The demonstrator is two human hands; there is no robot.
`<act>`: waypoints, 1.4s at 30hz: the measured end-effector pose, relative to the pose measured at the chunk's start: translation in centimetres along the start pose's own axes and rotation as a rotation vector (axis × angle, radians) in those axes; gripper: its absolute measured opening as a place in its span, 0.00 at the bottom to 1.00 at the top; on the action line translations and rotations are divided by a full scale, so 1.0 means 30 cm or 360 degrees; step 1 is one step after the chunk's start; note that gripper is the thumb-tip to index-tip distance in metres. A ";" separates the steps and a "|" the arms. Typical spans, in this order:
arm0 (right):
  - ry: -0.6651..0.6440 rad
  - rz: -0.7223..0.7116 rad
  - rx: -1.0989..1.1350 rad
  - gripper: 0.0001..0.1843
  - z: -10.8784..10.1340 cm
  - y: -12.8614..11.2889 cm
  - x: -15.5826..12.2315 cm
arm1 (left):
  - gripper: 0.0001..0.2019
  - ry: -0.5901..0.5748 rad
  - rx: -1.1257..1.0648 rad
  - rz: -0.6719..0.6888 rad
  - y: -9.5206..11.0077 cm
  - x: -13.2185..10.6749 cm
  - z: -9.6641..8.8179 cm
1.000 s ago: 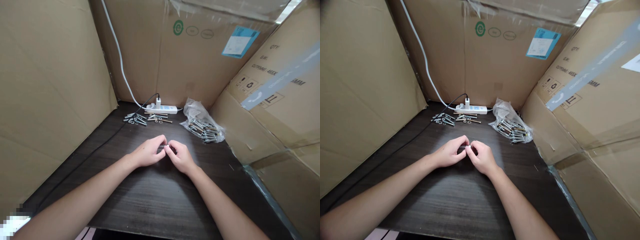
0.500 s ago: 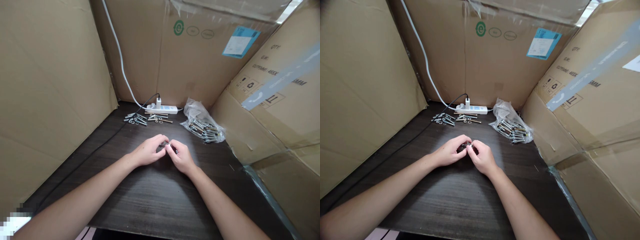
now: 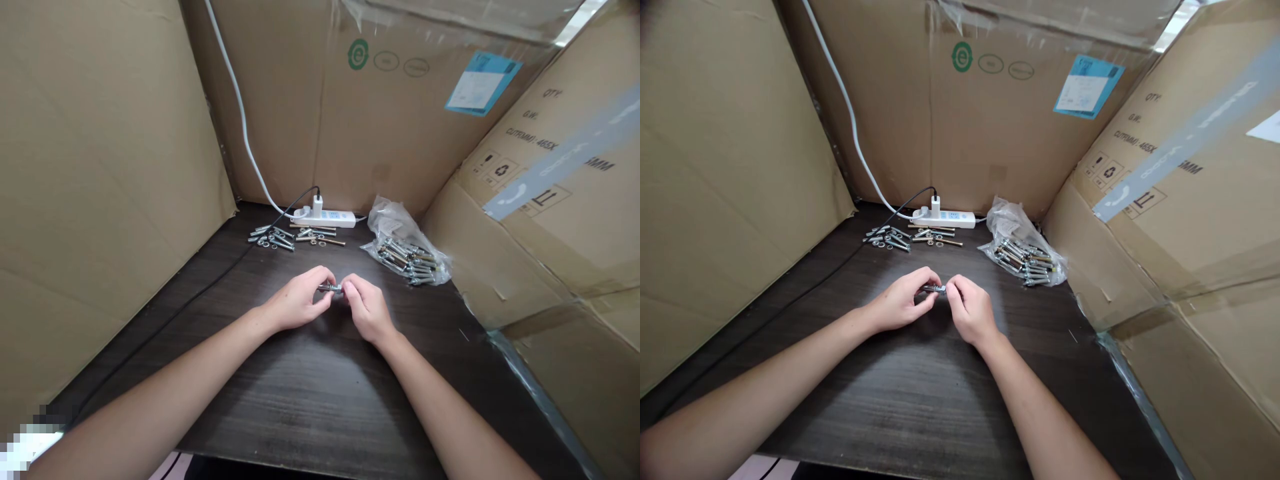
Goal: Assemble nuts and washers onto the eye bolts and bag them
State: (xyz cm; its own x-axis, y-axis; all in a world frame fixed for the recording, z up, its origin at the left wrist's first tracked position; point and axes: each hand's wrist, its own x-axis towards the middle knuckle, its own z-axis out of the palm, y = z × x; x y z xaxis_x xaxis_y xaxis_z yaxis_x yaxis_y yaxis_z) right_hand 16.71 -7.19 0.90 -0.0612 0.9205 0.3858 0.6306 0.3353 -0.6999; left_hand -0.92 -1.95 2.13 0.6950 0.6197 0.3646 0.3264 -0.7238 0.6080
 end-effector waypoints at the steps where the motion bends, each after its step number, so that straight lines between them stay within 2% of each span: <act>1: 0.0020 0.0000 -0.0007 0.14 -0.002 -0.002 0.000 | 0.06 0.0003 -0.0002 -0.0020 0.000 0.000 0.000; 4: 0.0013 -0.0016 -0.0008 0.08 -0.005 -0.007 0.000 | 0.06 0.0000 -0.0020 -0.0056 0.000 -0.001 -0.001; 7: -0.0007 -0.0026 -0.0004 0.09 -0.004 -0.012 0.001 | 0.06 0.0005 -0.0033 -0.0060 -0.001 -0.002 0.000; 11: -0.0018 -0.0050 0.0013 0.16 0.003 -0.007 0.003 | 0.06 -0.0018 -0.0034 -0.0035 -0.001 -0.004 0.002; 16: -0.0024 0.0047 0.0070 0.24 0.012 0.011 0.000 | 0.06 -0.0031 -0.0023 -0.0041 -0.001 -0.003 0.005; 18: 0.0021 0.0052 0.0047 0.21 0.009 0.008 0.000 | 0.05 -0.0033 0.0004 -0.0049 -0.001 -0.002 0.003; 23: 0.0096 0.0000 0.0065 0.03 -0.003 -0.009 0.002 | 0.05 -0.0026 0.0042 -0.0058 0.000 -0.002 -0.002; 30: 0.0087 -0.0012 0.0094 0.02 0.001 -0.005 0.002 | 0.06 -0.0024 0.0051 -0.0049 -0.001 0.000 0.001; 34: 0.0055 -0.0007 0.0093 0.03 -0.001 0.002 0.004 | 0.05 -0.0014 0.0049 -0.0028 -0.002 0.000 -0.001; 42: -0.0036 -0.0024 0.0173 0.12 -0.002 0.008 0.006 | 0.06 0.0000 0.0065 0.0040 0.009 -0.002 -0.012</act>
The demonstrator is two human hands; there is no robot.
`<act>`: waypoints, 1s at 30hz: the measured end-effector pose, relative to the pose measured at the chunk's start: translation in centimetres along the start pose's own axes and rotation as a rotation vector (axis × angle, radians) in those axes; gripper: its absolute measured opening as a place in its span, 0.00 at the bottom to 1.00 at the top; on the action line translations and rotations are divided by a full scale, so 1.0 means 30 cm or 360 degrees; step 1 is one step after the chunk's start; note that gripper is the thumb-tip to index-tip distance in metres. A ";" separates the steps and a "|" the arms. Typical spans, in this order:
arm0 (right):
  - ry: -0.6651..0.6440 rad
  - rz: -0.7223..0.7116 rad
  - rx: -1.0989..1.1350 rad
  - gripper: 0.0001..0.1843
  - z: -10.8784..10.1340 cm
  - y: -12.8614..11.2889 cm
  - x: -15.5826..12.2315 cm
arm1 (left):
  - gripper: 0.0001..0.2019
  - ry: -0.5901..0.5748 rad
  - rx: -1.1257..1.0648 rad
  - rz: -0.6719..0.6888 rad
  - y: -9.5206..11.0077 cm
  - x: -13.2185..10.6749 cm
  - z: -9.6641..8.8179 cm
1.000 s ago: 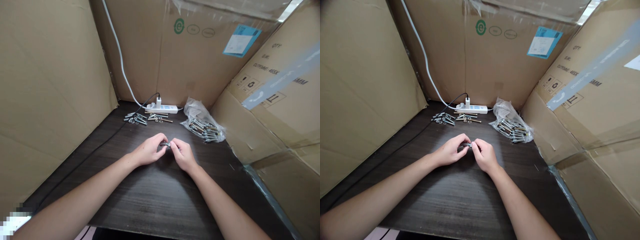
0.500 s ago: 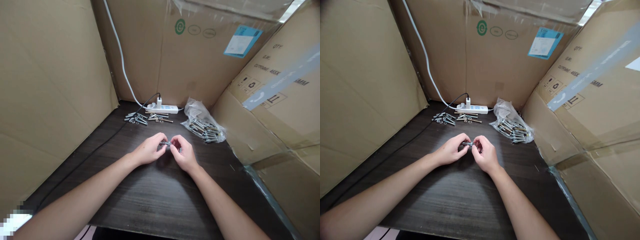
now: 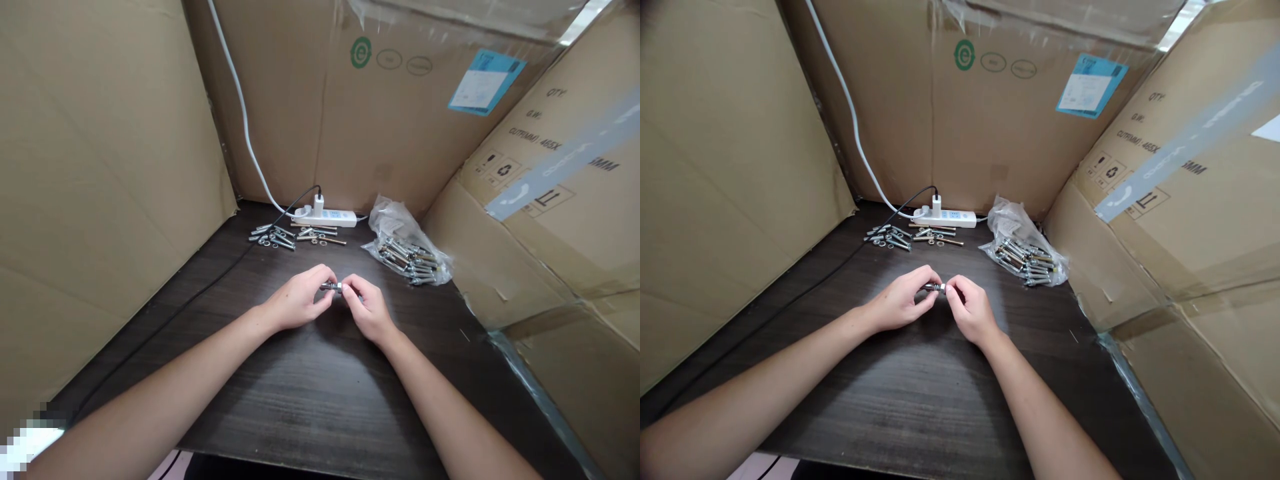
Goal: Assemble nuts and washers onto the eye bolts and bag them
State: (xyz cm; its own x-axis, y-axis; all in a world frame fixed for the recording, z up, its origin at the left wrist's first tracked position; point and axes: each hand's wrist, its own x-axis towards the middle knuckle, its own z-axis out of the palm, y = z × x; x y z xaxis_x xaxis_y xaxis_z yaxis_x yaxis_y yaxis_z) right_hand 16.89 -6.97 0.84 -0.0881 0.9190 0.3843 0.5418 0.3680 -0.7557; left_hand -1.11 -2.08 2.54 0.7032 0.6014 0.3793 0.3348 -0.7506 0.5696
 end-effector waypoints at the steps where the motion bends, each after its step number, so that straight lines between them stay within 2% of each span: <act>1: -0.0004 0.0005 -0.0002 0.12 0.001 0.002 -0.001 | 0.06 0.0000 0.0005 0.0005 0.000 0.000 0.000; 11: 0.0126 0.0023 0.0036 0.07 0.009 0.004 -0.002 | 0.06 0.0015 0.0049 -0.0005 0.007 0.004 -0.006; 17: 0.0224 -0.0129 -0.0003 0.08 0.004 -0.011 -0.008 | 0.06 0.0020 0.0070 -0.0011 -0.002 0.003 -0.003; 21: 0.0201 -0.0189 -0.0024 0.11 0.004 -0.015 -0.009 | 0.06 0.0045 0.0076 -0.0019 -0.005 0.003 -0.001; 30: 0.0142 -0.0064 -0.0058 0.06 0.010 -0.014 -0.006 | 0.06 0.0050 0.0073 0.0045 0.001 0.003 -0.004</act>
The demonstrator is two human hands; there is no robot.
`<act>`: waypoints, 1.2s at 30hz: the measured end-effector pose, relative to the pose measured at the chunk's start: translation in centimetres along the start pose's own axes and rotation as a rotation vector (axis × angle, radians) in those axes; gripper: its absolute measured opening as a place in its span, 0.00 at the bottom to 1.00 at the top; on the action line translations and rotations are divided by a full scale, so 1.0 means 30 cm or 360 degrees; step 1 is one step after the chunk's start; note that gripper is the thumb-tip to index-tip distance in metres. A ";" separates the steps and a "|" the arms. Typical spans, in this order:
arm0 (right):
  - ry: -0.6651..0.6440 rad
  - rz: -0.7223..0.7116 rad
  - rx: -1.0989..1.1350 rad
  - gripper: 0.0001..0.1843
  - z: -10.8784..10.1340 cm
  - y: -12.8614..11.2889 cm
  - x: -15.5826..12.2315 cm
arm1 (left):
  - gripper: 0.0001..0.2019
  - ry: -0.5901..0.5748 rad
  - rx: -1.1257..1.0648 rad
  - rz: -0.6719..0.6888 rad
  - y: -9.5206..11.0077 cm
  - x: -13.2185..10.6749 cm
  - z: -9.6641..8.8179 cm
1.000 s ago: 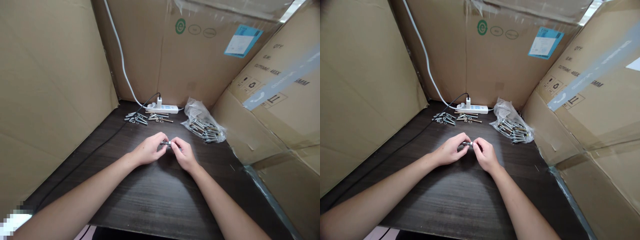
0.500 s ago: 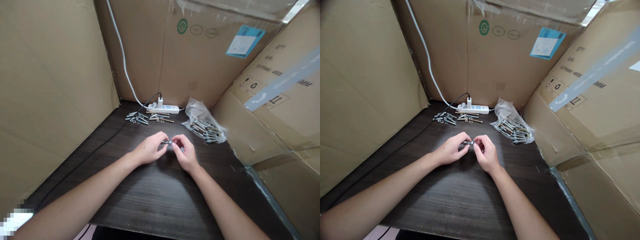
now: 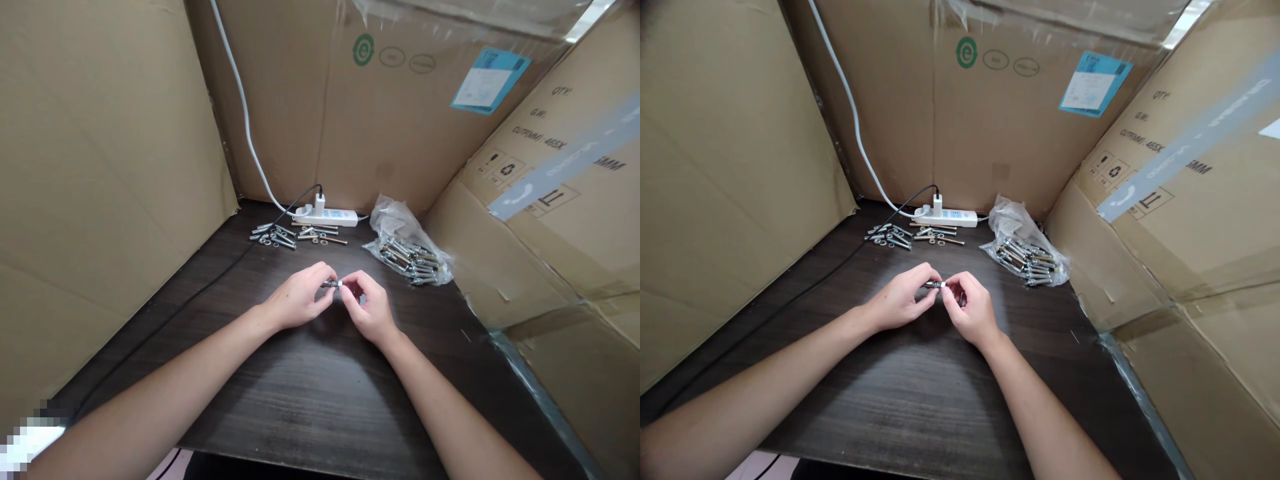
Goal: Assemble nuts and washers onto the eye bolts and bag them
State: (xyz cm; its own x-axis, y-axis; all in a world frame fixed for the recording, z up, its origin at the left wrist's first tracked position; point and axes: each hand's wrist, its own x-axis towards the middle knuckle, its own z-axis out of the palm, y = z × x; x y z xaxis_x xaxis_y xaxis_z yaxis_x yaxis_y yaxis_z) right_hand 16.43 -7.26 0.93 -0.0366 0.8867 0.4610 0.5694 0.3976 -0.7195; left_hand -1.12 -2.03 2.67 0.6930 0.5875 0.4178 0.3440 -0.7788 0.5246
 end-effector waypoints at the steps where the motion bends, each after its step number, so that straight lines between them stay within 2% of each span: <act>1: -0.0009 0.0003 -0.0024 0.07 0.000 -0.001 0.001 | 0.06 0.0000 0.0005 0.0003 0.000 -0.001 0.000; 7: -0.0149 -0.0058 -0.0110 0.18 -0.001 0.001 0.002 | 0.06 0.0002 0.0023 0.0022 0.001 0.002 -0.003; 9: -0.0103 -0.0036 -0.0104 0.15 -0.002 0.003 0.001 | 0.05 0.0011 0.0031 0.0014 0.000 0.003 -0.003; 12: -0.0005 -0.0011 -0.0027 0.05 -0.003 0.003 0.000 | 0.05 0.0006 0.0028 0.0001 -0.002 0.003 -0.001; 17: -0.0043 -0.0024 -0.0027 0.04 -0.003 -0.004 0.002 | 0.06 -0.0045 0.0024 0.0007 -0.003 -0.002 0.004; 25: -0.0119 0.0005 -0.0090 0.21 0.000 0.011 0.003 | 0.06 -0.0080 -0.0008 0.0042 0.010 -0.002 0.004; 27: -0.0096 0.0025 -0.0093 0.19 -0.002 0.009 0.003 | 0.06 -0.0071 -0.0003 0.0035 0.009 -0.001 0.004; 32: -0.0062 0.0035 -0.0040 0.06 -0.006 -0.010 0.002 | 0.06 -0.0054 0.0001 0.0006 0.002 0.001 0.003; 36: -0.0100 0.0021 -0.0072 0.10 0.000 -0.004 -0.002 | 0.06 -0.0067 -0.0001 0.0015 0.003 -0.001 0.004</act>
State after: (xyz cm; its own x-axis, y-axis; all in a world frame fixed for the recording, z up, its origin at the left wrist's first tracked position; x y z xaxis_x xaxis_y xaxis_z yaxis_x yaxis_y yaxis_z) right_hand 16.36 -7.36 1.00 -0.0792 0.9054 0.4172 0.6067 0.3759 -0.7005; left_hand -1.02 -2.16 2.62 0.7224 0.5702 0.3912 0.3367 -0.7842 0.5212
